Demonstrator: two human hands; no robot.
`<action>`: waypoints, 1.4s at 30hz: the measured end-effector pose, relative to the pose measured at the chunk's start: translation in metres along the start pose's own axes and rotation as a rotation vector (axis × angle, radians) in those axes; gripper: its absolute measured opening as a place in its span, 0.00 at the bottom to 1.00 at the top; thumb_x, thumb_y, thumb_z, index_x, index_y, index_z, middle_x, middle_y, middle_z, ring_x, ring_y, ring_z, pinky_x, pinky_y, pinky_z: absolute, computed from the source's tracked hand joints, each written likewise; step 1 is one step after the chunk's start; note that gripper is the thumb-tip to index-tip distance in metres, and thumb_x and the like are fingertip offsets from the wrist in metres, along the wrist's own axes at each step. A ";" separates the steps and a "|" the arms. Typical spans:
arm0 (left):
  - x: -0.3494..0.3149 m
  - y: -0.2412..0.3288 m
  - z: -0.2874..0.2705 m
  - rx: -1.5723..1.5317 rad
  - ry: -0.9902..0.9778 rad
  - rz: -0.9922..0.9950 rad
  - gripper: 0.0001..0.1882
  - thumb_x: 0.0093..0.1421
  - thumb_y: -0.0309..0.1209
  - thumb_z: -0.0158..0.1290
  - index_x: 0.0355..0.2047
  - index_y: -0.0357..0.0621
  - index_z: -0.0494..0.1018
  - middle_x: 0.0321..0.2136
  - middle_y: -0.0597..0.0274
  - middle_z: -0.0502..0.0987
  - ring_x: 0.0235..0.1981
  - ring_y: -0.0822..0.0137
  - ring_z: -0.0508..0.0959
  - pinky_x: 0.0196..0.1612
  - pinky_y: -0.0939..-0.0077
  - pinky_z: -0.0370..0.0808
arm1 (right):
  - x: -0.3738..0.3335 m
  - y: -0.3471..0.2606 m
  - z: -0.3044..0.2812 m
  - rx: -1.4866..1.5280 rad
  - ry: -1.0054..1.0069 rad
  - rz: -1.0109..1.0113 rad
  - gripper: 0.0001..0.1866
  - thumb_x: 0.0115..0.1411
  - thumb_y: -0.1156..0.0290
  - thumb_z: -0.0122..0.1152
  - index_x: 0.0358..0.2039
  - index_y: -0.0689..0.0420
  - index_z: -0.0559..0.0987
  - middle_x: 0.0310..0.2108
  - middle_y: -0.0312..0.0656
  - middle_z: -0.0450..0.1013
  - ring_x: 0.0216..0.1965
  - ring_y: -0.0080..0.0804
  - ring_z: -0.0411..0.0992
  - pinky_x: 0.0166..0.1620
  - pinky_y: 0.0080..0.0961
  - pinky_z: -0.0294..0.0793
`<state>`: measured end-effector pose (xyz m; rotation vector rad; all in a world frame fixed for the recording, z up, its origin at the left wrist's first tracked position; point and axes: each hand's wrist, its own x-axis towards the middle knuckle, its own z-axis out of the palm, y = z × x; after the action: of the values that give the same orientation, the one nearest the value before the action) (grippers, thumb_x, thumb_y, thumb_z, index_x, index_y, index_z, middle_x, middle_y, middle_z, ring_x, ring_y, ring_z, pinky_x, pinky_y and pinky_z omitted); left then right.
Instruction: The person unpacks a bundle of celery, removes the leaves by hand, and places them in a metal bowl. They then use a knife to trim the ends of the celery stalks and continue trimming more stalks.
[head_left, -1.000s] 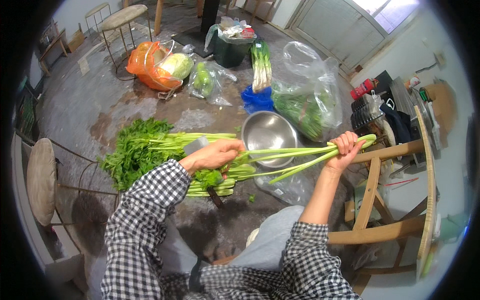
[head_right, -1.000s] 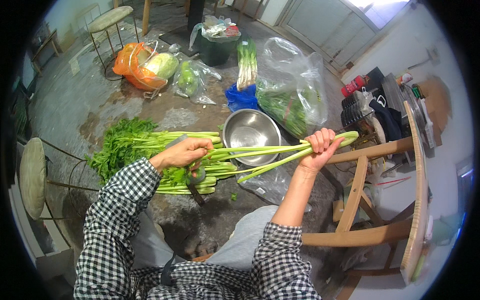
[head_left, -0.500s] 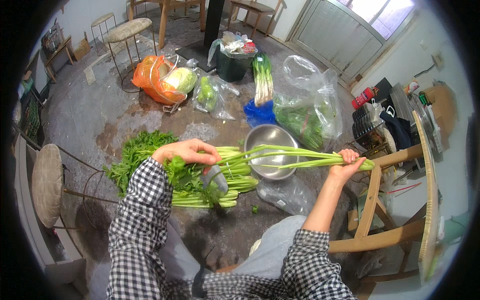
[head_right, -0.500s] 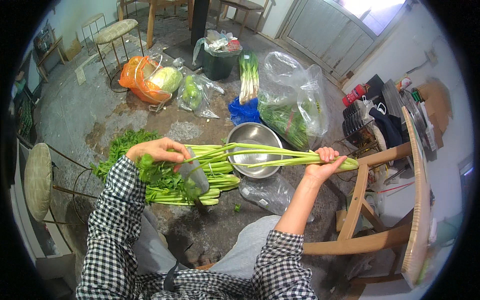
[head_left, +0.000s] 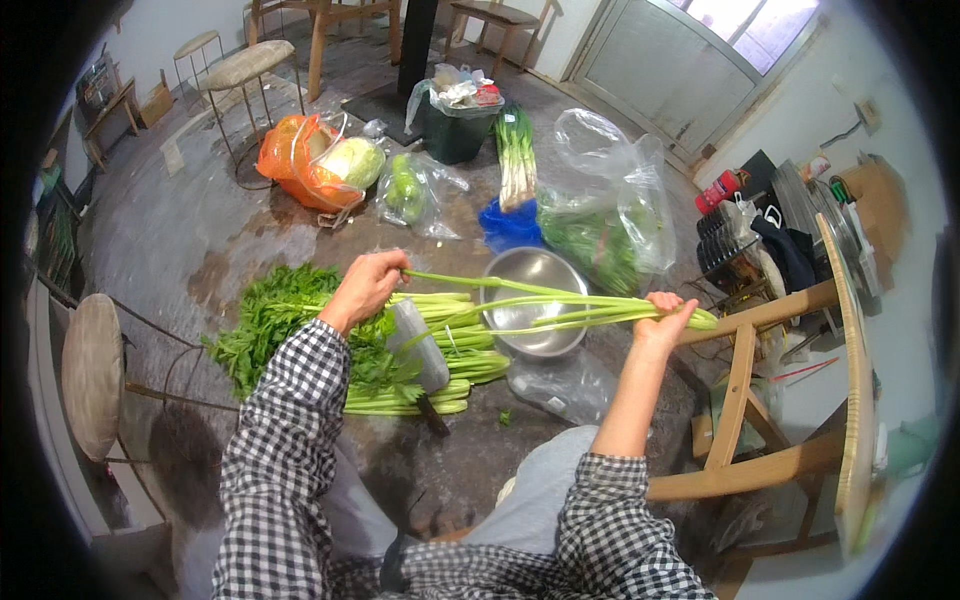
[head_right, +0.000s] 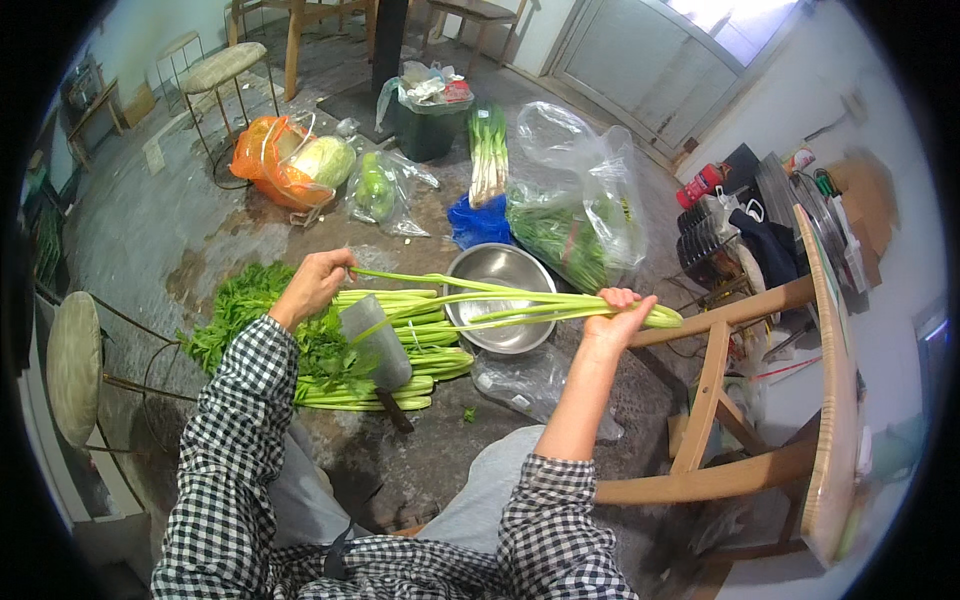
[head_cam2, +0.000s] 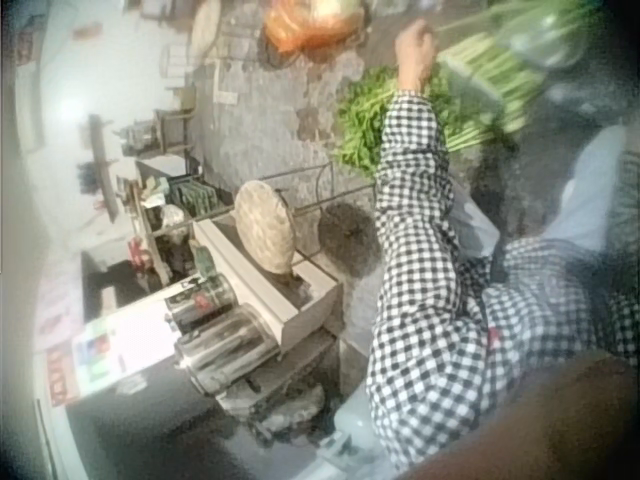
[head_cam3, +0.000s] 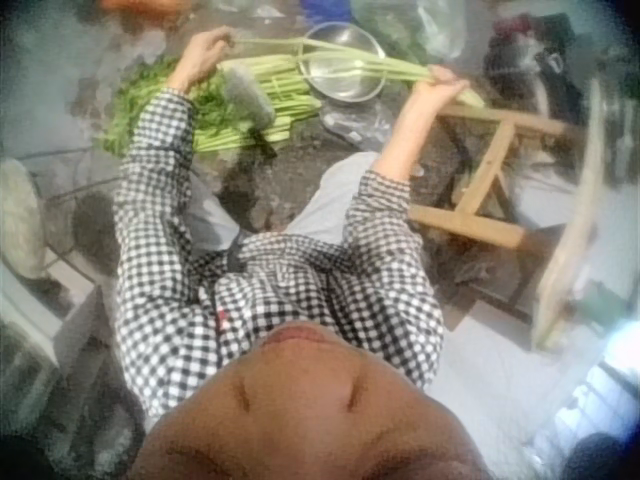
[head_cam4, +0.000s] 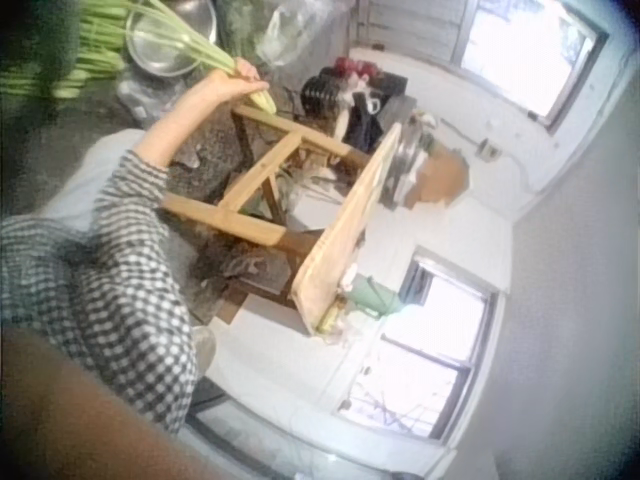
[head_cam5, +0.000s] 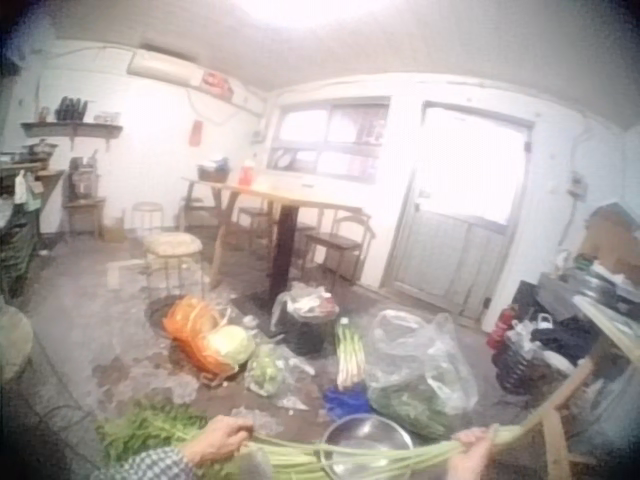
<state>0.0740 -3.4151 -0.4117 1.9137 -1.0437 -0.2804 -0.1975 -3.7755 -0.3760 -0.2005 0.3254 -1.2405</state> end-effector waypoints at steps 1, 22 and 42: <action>0.002 -0.007 0.005 -0.036 0.095 0.022 0.09 0.56 0.24 0.42 0.31 0.36 0.73 0.21 0.54 0.75 0.23 0.63 0.73 0.30 0.67 0.69 | -0.001 0.006 0.001 -0.006 -0.007 0.049 0.25 0.66 0.44 0.48 0.22 0.49 0.65 0.14 0.29 0.55 0.15 0.21 0.54 0.21 0.18 0.57; -0.006 0.006 0.029 -0.202 0.012 0.006 0.16 0.58 0.32 0.59 0.43 0.41 0.68 0.31 0.63 0.74 0.34 0.69 0.73 0.40 0.73 0.71 | 0.003 -0.037 -0.007 0.292 0.032 -0.099 0.25 0.66 0.46 0.49 0.20 0.51 0.64 0.16 0.30 0.58 0.17 0.22 0.59 0.23 0.18 0.63; -0.007 -0.049 0.016 0.191 -0.127 -0.101 0.08 0.67 0.30 0.43 0.32 0.40 0.61 0.23 0.59 0.61 0.27 0.64 0.65 0.33 0.71 0.65 | -0.040 -0.026 0.047 -0.074 -0.078 -0.255 0.20 0.64 0.48 0.56 0.26 0.50 0.66 0.17 0.32 0.60 0.17 0.22 0.59 0.21 0.20 0.60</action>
<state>0.0883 -3.4084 -0.4616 2.1472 -1.0906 -0.3753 -0.2161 -3.7473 -0.3181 -0.3615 0.2845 -1.4691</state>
